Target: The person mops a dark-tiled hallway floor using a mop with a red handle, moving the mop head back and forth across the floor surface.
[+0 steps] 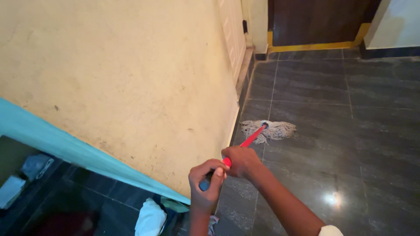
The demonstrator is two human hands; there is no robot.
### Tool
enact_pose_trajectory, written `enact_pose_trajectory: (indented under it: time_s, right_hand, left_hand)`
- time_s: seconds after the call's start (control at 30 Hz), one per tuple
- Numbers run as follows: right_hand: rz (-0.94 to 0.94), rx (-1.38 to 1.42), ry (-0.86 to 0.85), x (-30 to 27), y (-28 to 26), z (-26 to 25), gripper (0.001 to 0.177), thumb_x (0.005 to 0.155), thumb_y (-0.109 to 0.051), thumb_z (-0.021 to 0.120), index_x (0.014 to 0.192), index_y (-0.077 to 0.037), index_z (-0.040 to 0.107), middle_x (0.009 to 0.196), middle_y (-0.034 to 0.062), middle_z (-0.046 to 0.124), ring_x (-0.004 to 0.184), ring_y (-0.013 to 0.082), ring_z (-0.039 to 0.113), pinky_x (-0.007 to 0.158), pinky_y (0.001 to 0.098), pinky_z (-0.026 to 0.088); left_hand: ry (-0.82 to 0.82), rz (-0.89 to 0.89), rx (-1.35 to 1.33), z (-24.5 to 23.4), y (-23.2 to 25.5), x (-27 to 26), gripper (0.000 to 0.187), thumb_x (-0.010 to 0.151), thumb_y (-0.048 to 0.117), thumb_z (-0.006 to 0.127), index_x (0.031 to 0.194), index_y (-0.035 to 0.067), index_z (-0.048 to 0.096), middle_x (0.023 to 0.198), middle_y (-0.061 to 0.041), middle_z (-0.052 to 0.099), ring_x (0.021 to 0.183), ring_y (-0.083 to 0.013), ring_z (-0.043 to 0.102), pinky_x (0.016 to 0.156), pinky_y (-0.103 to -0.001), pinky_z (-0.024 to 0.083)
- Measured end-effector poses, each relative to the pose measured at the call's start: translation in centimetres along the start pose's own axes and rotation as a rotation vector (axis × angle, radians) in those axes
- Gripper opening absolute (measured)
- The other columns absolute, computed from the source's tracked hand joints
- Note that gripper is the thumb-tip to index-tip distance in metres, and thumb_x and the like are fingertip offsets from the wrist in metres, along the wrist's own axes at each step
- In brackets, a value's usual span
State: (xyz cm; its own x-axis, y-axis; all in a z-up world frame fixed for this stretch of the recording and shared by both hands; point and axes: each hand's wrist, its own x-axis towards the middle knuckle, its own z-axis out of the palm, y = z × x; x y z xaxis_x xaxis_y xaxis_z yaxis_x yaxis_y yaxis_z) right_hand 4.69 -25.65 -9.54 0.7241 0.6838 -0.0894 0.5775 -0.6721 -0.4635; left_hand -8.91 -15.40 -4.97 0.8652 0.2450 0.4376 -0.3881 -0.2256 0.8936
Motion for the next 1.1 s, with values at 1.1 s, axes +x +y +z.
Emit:
enact_pose_trajectory:
  time_s: [1.1]
  right_hand:
    - [-0.243, 0.096, 0.081, 6.1, 29.4, -1.4, 0.027, 0.071, -0.028, 0.074, 0.090, -0.010, 0.065, 0.099, 0.0148, 0.069, 0.101, 0.0387, 0.066, 0.083, 0.0474, 0.054]
  left_hand:
    - [0.002, 0.170, 0.093, 22.4, -6.5, 8.7, 0.011, 0.088, 0.010, 0.069, 0.089, 0.000, 0.071, 0.084, -0.015, 0.071, 0.080, -0.0271, 0.071, 0.076, -0.034, 0.054]
